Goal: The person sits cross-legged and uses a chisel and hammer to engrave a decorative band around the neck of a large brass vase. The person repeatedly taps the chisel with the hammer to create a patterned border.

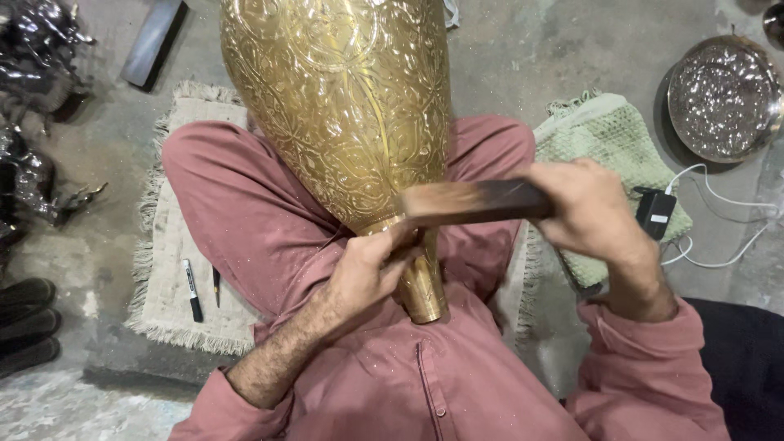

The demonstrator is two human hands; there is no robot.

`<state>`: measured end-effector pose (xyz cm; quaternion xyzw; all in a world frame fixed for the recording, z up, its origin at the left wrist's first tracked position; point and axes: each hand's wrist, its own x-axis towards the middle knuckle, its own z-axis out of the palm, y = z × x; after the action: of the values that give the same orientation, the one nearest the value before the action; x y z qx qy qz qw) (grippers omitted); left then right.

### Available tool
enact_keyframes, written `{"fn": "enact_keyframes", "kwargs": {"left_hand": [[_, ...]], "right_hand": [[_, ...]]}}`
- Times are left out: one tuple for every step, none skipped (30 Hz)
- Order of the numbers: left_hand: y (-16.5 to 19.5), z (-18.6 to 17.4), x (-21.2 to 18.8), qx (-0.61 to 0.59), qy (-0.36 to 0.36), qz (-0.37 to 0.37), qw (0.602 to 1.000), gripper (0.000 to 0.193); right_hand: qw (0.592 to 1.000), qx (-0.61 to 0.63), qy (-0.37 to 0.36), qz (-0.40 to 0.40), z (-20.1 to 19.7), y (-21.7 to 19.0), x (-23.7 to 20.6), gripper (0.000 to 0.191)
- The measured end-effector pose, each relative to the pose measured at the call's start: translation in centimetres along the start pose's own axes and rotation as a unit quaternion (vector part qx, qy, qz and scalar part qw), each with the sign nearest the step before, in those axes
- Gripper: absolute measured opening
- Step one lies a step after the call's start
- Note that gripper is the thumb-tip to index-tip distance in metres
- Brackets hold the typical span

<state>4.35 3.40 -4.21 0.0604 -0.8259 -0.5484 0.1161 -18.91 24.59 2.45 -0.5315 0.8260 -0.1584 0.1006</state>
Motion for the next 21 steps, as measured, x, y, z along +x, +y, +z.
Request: {"fn": "enact_keyframes", "kwargs": {"left_hand": [[0.0,0.0,0.0,0.006,0.011,0.022,1.000,0.040],[0.0,0.0,0.1,0.012,0.023,0.045,0.999,0.042],[0.0,-0.1,0.2,0.020,0.037,0.069,0.997,0.044],[0.0,-0.1,0.3,0.018,0.017,0.036,0.999,0.040],[0.0,-0.1,0.4,0.016,-0.004,0.003,1.000,0.037],[0.0,-0.1,0.4,0.012,-0.027,-0.030,0.999,0.034],[0.0,-0.1,0.4,0.005,-0.020,-0.006,1.000,0.036],[0.0,-0.2,0.4,-0.002,-0.011,0.018,1.000,0.037],[0.0,-0.2,0.4,-0.009,-0.001,0.040,0.999,0.039],[0.0,-0.2,0.4,0.004,-0.017,0.015,1.000,0.035],[-0.1,-0.3,0.4,0.019,-0.032,-0.007,0.999,0.030],[-0.1,-0.3,0.5,0.034,-0.048,-0.029,0.998,0.026],[-0.2,-0.3,0.5,0.027,-0.036,0.014,0.999,0.031],[-0.4,-0.4,0.7,0.018,-0.024,0.057,0.998,0.035],[-0.5,-0.4,0.8,0.009,-0.010,0.099,0.995,0.040],[-0.5,-0.4,0.8,0.014,-0.035,0.064,0.997,0.035],[-0.6,-0.4,0.9,0.021,-0.061,0.030,0.997,0.031],[-0.6,-0.4,0.9,0.030,-0.087,-0.001,0.996,0.028],[-0.6,-0.4,0.8,0.019,-0.067,0.010,0.998,0.031],[-0.5,-0.3,0.7,0.006,-0.048,0.020,0.999,0.035],[-0.4,-0.2,0.6,-0.007,-0.028,0.029,0.999,0.039]], "right_hand": [[0.997,0.071,0.005,0.027,-0.1,0.1,-0.1,0.040],[0.989,0.141,0.012,0.052,-0.1,0.2,-0.2,0.040],[0.997,0.067,-0.002,0.041,-0.1,0.3,-0.4,0.039],[0.999,-0.007,-0.016,0.029,-0.2,0.3,-0.5,0.038],[0.996,-0.081,-0.029,0.018,-0.2,0.3,-0.7,0.037],[1.000,-0.003,-0.006,0.015,-0.2,0.3,-0.9,0.041],[0.997,0.076,0.016,0.014,-0.2,0.3,-1.0,0.045],[0.987,0.153,0.039,0.011,-0.2,0.3,-1.2,0.049],[0.996,0.079,0.009,0.034,-0.2,0.2,-1.4,0.045],[0.998,0.004,-0.020,0.055,-0.2,0.2,-1.5,0.041],[0.994,-0.072,-0.045,0.076,-0.2,0.2,-1.7,0.037],[0.997,-0.021,-0.021,0.067,-0.2,0.3,-1.7,0.040],[0.998,0.029,0.002,0.061,-0.2,0.4,-1.8,0.044],[0.995,0.079,0.023,0.055,-0.1,0.5,-1.9,0.048],[0.995,0.090,0.029,0.041,0.0,0.6,-1.9,0.049],[0.994,0.103,0.034,0.026,0.3,0.7,-1.9,0.050],[0.992,0.116,0.041,0.010,0.6,0.7,-1.9,0.051],[0.996,0.083,0.011,0.037,0.9,0.8,-1.9,0.045],[0.996,0.050,-0.019,0.066,1.4,0.8,-1.9,0.038],[0.994,0.016,-0.050,0.096,1.7,0.8,-1.9,0.032],[0.993,-0.001,-0.056,0.105,2.0,0.8,-1.9,0.036]]}}
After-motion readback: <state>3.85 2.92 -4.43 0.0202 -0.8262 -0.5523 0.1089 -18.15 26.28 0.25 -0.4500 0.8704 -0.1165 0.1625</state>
